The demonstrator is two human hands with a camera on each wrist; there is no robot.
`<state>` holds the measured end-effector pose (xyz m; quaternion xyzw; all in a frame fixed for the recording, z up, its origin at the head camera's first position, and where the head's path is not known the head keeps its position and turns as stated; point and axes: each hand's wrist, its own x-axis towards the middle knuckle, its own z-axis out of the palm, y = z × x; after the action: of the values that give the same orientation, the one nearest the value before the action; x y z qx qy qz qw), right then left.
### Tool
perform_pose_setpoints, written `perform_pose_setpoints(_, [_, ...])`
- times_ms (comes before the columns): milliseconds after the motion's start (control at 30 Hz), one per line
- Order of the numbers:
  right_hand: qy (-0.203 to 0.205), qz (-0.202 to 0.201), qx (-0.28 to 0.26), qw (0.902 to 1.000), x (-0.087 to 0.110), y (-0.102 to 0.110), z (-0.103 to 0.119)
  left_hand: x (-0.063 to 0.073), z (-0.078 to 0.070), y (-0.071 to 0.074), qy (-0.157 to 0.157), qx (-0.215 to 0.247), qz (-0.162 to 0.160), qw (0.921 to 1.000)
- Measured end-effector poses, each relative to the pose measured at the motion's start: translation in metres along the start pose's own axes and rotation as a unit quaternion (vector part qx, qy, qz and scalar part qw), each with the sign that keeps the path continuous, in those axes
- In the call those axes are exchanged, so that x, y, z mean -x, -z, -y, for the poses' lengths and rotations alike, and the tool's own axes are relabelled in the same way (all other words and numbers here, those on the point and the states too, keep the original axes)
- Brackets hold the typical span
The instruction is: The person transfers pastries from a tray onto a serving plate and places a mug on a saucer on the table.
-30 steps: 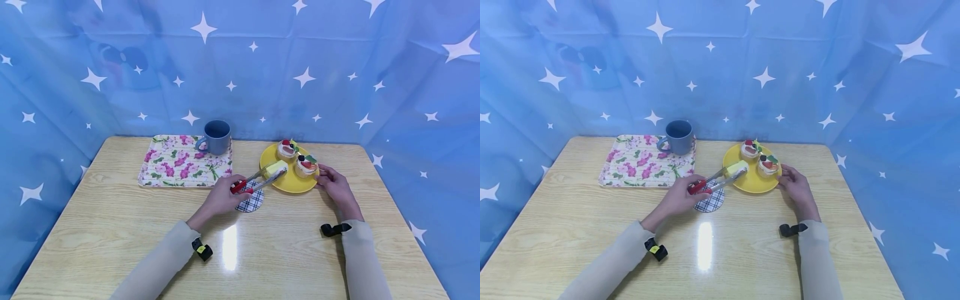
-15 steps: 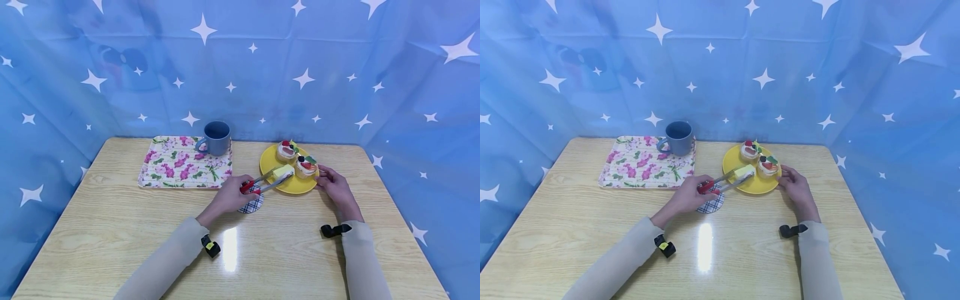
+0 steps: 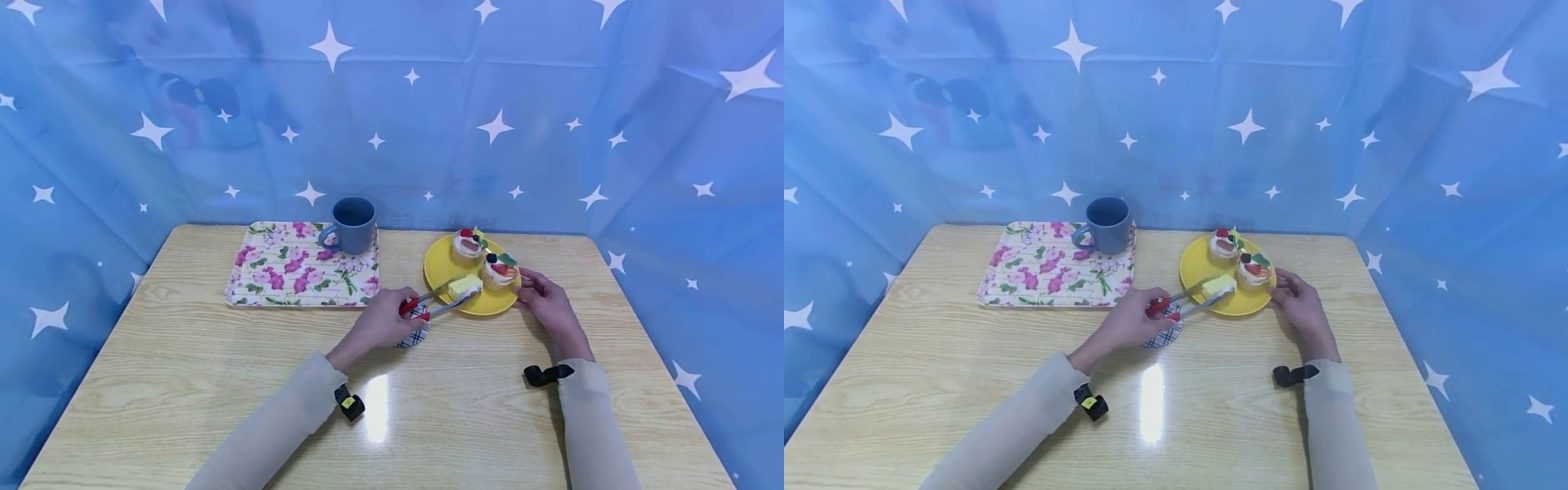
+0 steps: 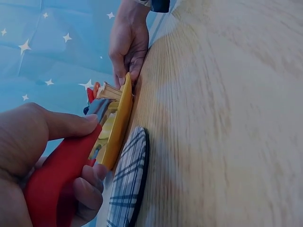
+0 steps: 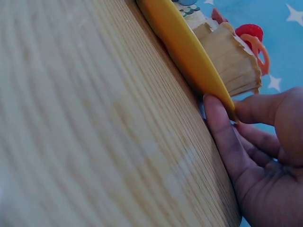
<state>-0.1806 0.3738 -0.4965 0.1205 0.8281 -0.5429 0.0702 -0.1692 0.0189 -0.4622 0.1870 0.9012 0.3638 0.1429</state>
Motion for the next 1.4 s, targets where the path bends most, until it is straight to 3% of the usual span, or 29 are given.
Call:
perform_pose_setpoints(333, [0.012, -0.001, -0.001, 0.9999, 0.001, 0.002, 0.002, 0.002, -0.005, -0.003, -0.013, -0.008, -0.009, 0.9998])
perform_pose_setpoints(600, [0.003, 0.003, 0.002, 1.0000, 0.001, 0.000, 0.001, 0.005, -0.004, -0.002, 0.012, 0.000, -0.013, 0.9998])
perform_pose_setpoints(1100, [0.016, 0.007, -0.010, 0.9998, 0.003, 0.001, -0.002, 0.010, -0.004, 0.004, 0.010, 0.004, -0.023, 0.9997])
perform_pose_setpoints(1400, [0.020, 0.008, -0.015, 0.9997, 0.001, 0.002, -0.002, 0.012, -0.008, 0.005, -0.008, 0.010, -0.017, 0.9998])
